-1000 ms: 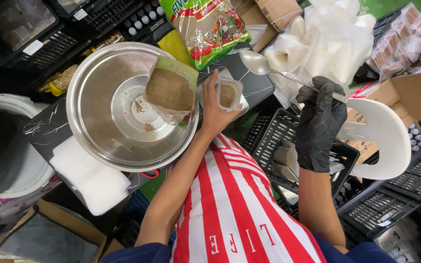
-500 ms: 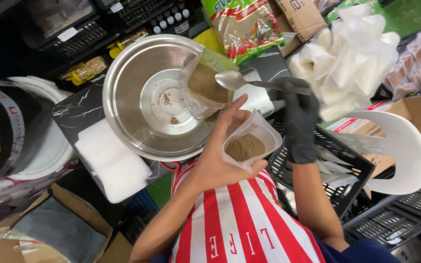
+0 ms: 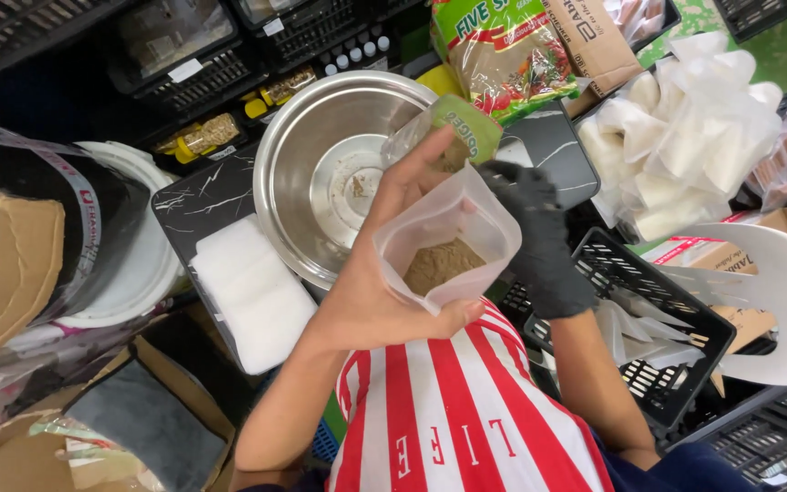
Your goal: Scooping spice from a large bag into smaller plastic bags using a spoon at a workstation.
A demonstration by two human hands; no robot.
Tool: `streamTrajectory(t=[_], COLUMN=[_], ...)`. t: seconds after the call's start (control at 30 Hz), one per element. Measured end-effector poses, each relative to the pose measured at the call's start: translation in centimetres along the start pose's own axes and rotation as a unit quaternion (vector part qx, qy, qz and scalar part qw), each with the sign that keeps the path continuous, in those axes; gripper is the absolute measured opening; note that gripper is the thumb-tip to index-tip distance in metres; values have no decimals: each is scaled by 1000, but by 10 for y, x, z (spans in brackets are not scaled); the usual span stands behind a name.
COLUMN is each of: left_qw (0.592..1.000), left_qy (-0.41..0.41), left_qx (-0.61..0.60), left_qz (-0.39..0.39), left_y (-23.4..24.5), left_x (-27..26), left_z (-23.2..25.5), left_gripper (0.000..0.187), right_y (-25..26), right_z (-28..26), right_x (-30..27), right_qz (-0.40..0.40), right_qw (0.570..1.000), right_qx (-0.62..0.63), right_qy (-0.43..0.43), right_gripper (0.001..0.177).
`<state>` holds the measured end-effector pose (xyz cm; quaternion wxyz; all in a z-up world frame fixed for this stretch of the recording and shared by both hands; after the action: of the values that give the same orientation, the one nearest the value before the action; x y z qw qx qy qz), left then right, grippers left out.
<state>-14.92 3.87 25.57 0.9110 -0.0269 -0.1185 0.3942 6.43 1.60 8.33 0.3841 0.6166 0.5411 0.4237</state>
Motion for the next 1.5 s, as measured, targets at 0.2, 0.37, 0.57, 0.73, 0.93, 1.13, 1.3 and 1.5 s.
streamTrajectory(t=[0.2,0.37,0.57,0.73,0.93,1.13,1.3,1.5], left_qw=[997,997,999,989,964,954,987,819], left_qy=[-14,-5,-5,-3,-40,-42,-122,-210], left_qx=[48,48,27,-127,-175,-166,76,530], left_qz=[55,62,32,-75,-197,-244,-74,70], left_y=[14,18,27,33,27,35,62,49], left_x=[0,3,6,8,5,-12,-33,-30], left_z=[0,-7,-13,-30,-27,-29,13,48], left_gripper=[101,102,105,119,130,117,84,29], right_y=[167,195,191,179,146,149,171,161], right_z=[-82,-158,-155,-125,-101,-132,-153,-166], right_x=[-50,-22,-19,12,38,40,33,31], right_qz=[208,120,126,26,-90,-69,91,139], right_qw=[974,960,963,952,936,887,904,912], right_qx=[82,154,176,252,242,308,173,101], right_qy=[-40,201,164,169,237,336,380,374], right_gripper=[67,66,65,85,61,20,5,9])
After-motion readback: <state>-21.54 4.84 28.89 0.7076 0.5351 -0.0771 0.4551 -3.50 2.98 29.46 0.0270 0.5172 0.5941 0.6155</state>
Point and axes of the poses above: each hand's wrist, its own x-axis towards the middle knuckle, its own y-axis out of the back of the hand, z = x × y, the point moved 6 cm from there along x, towards the middle knuckle, and after that the axes turned 1 degree about -x, right-handed, at the moved point
